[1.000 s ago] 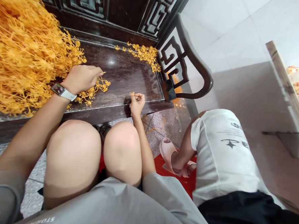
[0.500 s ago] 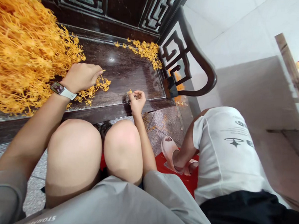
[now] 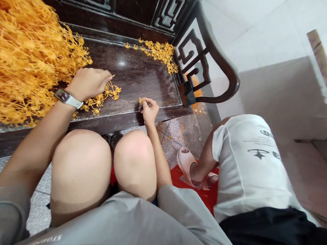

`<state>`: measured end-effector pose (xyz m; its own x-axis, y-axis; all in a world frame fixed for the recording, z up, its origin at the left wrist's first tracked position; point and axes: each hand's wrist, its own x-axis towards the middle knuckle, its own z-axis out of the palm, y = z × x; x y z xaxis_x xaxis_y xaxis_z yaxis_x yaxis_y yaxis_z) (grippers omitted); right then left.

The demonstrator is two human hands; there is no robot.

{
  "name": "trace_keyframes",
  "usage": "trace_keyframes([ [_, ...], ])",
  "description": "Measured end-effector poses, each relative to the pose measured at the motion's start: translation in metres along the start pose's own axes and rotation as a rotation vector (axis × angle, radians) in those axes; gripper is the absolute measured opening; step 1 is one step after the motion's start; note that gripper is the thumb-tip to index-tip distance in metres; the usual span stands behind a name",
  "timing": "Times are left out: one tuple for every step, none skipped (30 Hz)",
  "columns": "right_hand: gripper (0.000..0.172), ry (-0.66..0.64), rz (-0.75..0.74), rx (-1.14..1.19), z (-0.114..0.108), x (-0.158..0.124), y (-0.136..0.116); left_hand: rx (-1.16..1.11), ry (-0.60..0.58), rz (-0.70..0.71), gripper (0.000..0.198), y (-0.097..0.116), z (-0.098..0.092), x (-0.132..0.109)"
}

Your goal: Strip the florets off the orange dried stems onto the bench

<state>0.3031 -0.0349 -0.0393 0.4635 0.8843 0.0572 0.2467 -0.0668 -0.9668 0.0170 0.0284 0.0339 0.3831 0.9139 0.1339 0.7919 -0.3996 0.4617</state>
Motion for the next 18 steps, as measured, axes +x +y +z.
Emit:
trace_keyframes([
  [0.022, -0.005, 0.002, 0.004, 0.000, 0.000, 0.000, -0.001, -0.001, -0.001, 0.056, 0.000, 0.000, 0.000],
  [0.023, -0.014, 0.002, 0.013, 0.000, 0.001, 0.000, -0.002, -0.003, -0.003, 0.055, 0.000, 0.000, 0.000],
  [0.025, -0.021, -0.001, 0.025, 0.000, 0.001, 0.000, -0.002, -0.005, -0.004, 0.055, 0.000, 0.000, 0.000],
  [0.027, -0.029, -0.005, 0.038, 0.000, 0.001, 0.000, -0.001, -0.004, -0.004, 0.055, 0.000, 0.000, 0.000],
  [0.030, -0.037, -0.006, 0.049, 0.000, 0.001, 0.000, 0.000, -0.002, -0.003, 0.055, 0.000, 0.001, 0.000],
  [0.033, -0.045, -0.004, 0.056, 0.000, 0.001, 0.000, 0.003, 0.002, 0.001, 0.056, -0.001, 0.001, 0.000],
  [0.037, -0.053, 0.000, 0.060, 0.000, 0.001, 0.000, 0.006, 0.007, 0.005, 0.056, -0.001, 0.001, 0.000],
  [0.040, -0.059, 0.004, 0.062, 0.000, 0.001, 0.001, 0.011, 0.012, 0.010, 0.057, -0.001, 0.001, 0.000],
  [0.042, -0.064, 0.004, 0.062, 0.001, 0.002, 0.001, 0.017, 0.014, 0.014, 0.057, -0.001, 0.001, 0.000],
  [0.042, -0.067, -0.004, 0.059, 0.001, 0.002, 0.002, 0.023, 0.013, 0.015, 0.057, -0.001, 0.001, 0.000],
  [0.039, -0.064, -0.021, 0.052, 0.001, 0.002, 0.003, 0.030, 0.010, 0.014, 0.057, -0.001, 0.000, 0.000],
  [0.033, -0.052, -0.050, 0.039, 0.002, 0.002, 0.005, 0.036, 0.003, 0.010, 0.057, 0.000, -0.001, 0.000],
  [0.026, -0.032, -0.089, 0.018, 0.001, 0.002, 0.006, 0.040, -0.004, 0.004, 0.056, 0.000, -0.001, -0.001],
  [0.021, -0.009, -0.135, -0.011, 0.001, 0.000, 0.007, 0.040, -0.011, -0.003, 0.056, 0.001, -0.002, -0.001],
  [0.020, 0.012, -0.182, -0.049, -0.001, -0.002, 0.008, 0.039, -0.017, -0.010, 0.056, 0.001, -0.003, -0.001],
  [0.023, 0.025, -0.225, -0.098, -0.003, -0.005, 0.009, 0.038, -0.022, -0.015, 0.057, 0.002, -0.003, -0.001],
  [0.029, 0.028, -0.264, -0.156, -0.006, -0.010, 0.009, 0.037, -0.026, -0.019, 0.057, 0.002, -0.004, -0.001],
  [0.034, 0.022, -0.298, -0.224, -0.009, -0.014, 0.009, 0.037, -0.029, -0.021, 0.057, 0.002, -0.004, -0.001],
])
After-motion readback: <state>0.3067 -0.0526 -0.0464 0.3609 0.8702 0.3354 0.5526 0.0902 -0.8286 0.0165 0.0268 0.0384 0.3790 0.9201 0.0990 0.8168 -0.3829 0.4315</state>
